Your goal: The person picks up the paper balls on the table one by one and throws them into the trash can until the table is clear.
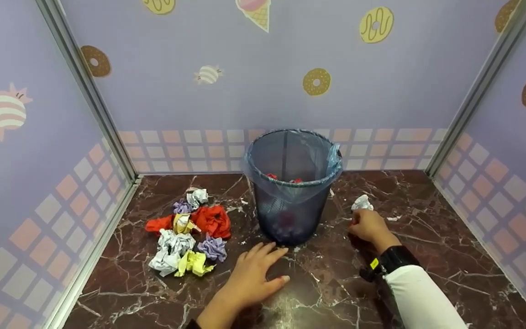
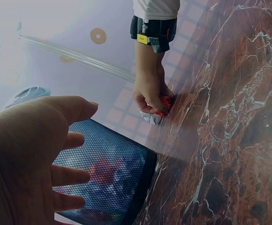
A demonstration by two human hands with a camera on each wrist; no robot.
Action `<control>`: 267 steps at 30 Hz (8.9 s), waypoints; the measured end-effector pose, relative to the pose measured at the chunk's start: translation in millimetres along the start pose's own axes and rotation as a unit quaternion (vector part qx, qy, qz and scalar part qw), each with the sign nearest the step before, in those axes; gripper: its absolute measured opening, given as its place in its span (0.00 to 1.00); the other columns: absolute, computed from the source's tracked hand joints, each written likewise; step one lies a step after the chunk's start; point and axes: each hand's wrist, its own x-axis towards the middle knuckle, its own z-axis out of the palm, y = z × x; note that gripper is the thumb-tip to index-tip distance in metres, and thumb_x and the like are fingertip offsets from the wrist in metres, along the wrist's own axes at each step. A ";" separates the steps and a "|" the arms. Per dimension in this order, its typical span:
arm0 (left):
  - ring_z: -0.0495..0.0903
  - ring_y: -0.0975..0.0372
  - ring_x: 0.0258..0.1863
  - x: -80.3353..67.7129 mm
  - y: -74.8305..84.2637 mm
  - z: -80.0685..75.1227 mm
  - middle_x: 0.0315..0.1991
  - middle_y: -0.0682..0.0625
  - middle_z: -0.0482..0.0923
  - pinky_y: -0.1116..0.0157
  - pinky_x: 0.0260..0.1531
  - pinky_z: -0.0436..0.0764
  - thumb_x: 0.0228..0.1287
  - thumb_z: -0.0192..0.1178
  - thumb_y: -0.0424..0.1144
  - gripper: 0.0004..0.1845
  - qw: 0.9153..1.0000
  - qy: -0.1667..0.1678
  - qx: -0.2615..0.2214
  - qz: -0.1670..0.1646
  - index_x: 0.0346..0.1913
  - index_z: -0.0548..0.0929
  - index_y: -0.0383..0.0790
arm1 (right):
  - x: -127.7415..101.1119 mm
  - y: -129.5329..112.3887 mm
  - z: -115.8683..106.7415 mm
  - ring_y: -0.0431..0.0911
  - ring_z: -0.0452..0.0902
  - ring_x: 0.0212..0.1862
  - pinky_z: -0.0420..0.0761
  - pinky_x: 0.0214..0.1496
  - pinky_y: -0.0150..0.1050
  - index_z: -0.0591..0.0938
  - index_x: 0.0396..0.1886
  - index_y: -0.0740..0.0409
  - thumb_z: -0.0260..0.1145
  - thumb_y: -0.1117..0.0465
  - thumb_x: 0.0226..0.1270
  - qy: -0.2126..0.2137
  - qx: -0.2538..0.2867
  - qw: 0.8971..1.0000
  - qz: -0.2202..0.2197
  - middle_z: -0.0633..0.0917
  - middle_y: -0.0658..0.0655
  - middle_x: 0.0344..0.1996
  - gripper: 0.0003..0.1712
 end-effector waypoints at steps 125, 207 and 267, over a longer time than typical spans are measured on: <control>0.60 0.41 0.79 -12.7 -31.4 -65.0 0.79 0.45 0.63 0.29 0.72 0.56 0.64 0.65 0.61 0.41 0.990 0.104 -0.016 -0.098 0.78 0.65 0.60 | 62.8 -134.0 -202.0 0.68 0.62 0.76 0.59 0.78 0.66 0.75 0.70 0.60 0.53 0.54 0.82 0.011 0.027 0.985 -0.167 0.72 0.70 0.72 0.25; 0.65 0.39 0.75 -9.5 -19.0 -22.3 0.77 0.44 0.67 0.31 0.68 0.66 0.65 0.60 0.66 0.39 0.999 0.019 -0.004 -0.033 0.77 0.69 0.60 | 20.3 -3.3 2.1 0.69 0.84 0.45 0.82 0.48 0.65 0.84 0.48 0.68 0.71 0.56 0.53 0.027 -0.032 0.999 0.034 0.88 0.71 0.44 0.25; 0.62 0.40 0.77 -20.1 -95.9 -51.5 0.78 0.45 0.67 0.27 0.68 0.62 0.64 0.65 0.62 0.42 0.975 0.130 0.009 -0.180 0.79 0.66 0.57 | 72.9 -272.0 -179.0 0.49 0.74 0.40 0.74 0.38 0.40 0.84 0.58 0.53 0.69 0.61 0.51 -0.018 0.048 0.970 -0.236 0.84 0.59 0.52 0.29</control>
